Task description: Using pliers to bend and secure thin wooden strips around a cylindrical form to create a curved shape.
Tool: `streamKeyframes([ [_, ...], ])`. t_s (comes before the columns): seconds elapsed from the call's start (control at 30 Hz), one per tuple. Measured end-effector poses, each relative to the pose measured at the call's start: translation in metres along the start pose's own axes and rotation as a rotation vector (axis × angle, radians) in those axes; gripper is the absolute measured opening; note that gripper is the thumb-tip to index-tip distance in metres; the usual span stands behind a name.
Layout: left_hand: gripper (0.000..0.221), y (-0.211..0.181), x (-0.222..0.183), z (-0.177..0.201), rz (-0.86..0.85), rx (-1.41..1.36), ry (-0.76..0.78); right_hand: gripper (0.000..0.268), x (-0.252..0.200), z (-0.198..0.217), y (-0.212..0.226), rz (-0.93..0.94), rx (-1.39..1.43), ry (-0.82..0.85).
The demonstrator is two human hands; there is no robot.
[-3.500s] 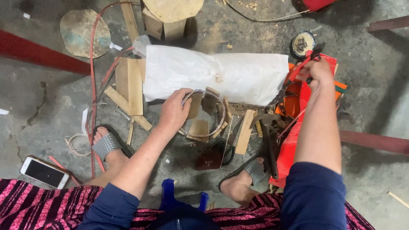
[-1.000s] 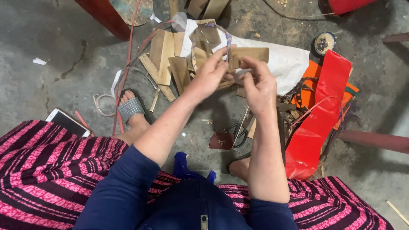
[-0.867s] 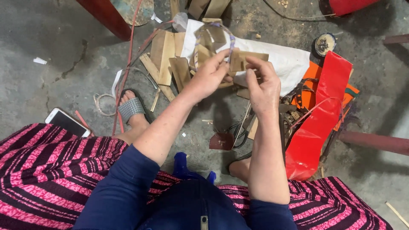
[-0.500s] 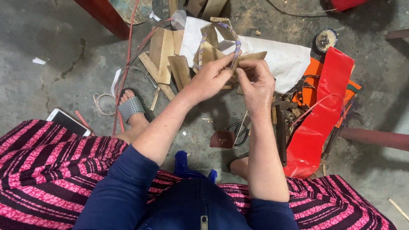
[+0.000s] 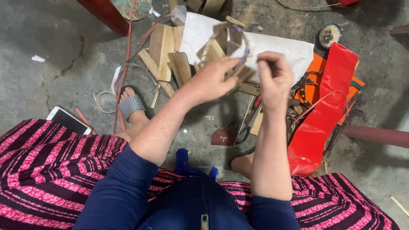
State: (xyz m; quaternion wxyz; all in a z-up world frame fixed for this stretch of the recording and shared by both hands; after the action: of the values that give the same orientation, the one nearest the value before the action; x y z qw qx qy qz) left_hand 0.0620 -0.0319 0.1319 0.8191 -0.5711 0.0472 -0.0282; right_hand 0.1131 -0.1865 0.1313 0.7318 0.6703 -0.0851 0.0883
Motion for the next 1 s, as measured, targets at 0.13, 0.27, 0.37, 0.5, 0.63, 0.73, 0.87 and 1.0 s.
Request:
streamKeyframes([
  [0.13,0.047,-0.028,-0.003,0.014,0.011,0.106,0.106,0.015,0.003,0.005,0.047,0.125,-0.142,0.025],
  [0.27,0.046,-0.042,-0.007,0.026,0.092,0.188,0.222,0.027,-0.008,-0.018,0.067,0.146,-0.352,0.241],
  [0.37,0.044,-0.044,-0.011,0.026,0.110,0.233,0.283,0.034,-0.014,-0.027,0.071,0.167,-0.410,0.363],
  [0.5,0.043,-0.052,-0.017,0.023,-0.009,0.258,0.273,0.046,-0.019,-0.031,0.078,0.180,-0.567,0.468],
  [0.63,0.044,-0.056,-0.019,0.024,0.010,0.277,0.300,0.040,-0.021,-0.027,0.080,0.106,-0.487,0.531],
  [0.73,0.044,-0.060,-0.016,0.024,-0.180,0.267,0.243,0.028,-0.022,-0.023,0.073,0.003,-0.408,0.540],
  [0.87,0.030,-0.056,-0.012,0.035,-0.090,0.281,0.193,0.033,-0.024,-0.023,0.063,-0.253,-0.097,0.519],
  [1.0,0.029,-0.048,0.000,0.056,-0.196,0.278,-0.166,0.025,-0.021,-0.021,0.042,-0.350,0.064,0.286],
])
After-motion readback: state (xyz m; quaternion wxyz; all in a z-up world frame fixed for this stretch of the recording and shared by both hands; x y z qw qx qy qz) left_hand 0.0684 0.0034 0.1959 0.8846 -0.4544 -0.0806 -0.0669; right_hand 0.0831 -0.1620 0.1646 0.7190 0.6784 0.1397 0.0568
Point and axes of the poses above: each hand's wrist, its own x-axis towards the middle knuckle, its own z-axis out of the back of the hand, y = z × x, the point moved 8 cm from there along x, towards the middle knuckle, and after that the axes turned 10 degrees about -y, right-handed, at the moved point
